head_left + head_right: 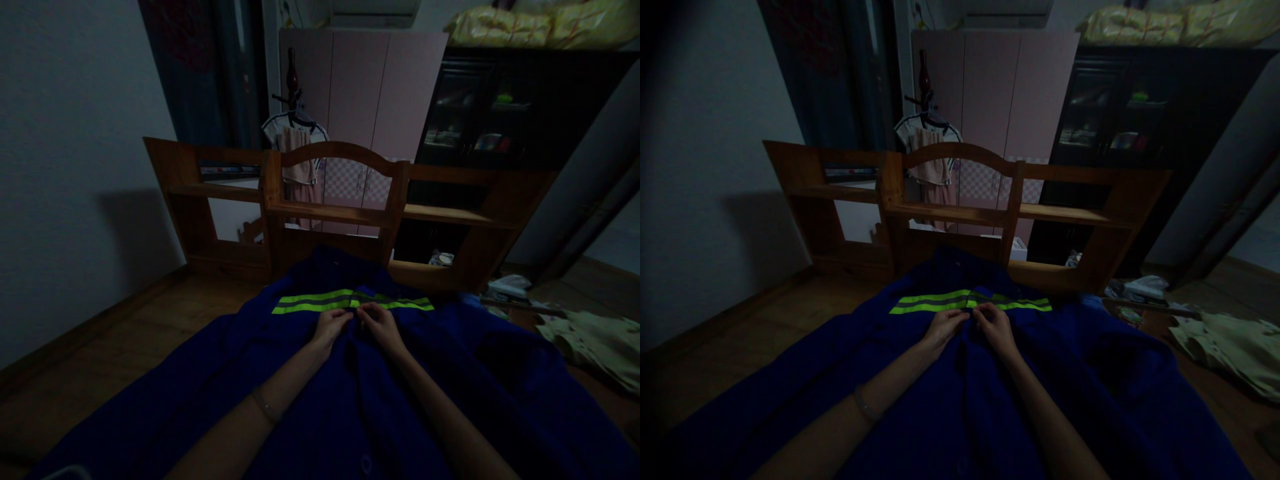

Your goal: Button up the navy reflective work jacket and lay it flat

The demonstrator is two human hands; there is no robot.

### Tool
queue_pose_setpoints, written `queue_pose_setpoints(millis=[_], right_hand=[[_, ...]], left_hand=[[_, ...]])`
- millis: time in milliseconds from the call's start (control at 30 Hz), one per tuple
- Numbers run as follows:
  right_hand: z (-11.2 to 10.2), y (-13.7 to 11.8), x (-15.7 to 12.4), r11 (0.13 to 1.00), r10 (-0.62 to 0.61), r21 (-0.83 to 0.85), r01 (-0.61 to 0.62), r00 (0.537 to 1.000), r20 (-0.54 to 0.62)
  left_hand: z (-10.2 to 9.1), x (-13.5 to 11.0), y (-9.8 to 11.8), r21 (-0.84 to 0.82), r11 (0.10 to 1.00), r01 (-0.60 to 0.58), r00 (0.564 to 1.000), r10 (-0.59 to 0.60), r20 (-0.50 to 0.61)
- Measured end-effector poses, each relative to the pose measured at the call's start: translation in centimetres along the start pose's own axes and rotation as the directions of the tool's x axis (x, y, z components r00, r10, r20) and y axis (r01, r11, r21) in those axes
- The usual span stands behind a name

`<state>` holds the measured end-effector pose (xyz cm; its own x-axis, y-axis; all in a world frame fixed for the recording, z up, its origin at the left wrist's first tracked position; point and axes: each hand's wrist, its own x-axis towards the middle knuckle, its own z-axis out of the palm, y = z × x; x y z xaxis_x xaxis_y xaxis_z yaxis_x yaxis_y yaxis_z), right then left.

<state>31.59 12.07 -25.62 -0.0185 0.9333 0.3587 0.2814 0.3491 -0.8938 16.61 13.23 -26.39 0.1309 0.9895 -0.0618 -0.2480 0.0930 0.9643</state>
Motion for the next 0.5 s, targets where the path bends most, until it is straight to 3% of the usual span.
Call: queue_pose_setpoints(millis=[300, 500], right_hand=[[-0.4, 0.8, 0.7, 0.986, 0.077, 0.148, -0.08, 0.997, 0.027], [-0.4, 0.1, 0.4, 0.981, 0.065, 0.179, -0.07, 0.997, 0.029]], left_hand=[[-0.3, 1.0, -0.6, 0.112, 0.974, -0.198, 0.98, 0.2, -0.005], [-0.4, 1.2, -0.6, 0.15, 0.958, -0.244, 0.97, 0.244, 0.021]])
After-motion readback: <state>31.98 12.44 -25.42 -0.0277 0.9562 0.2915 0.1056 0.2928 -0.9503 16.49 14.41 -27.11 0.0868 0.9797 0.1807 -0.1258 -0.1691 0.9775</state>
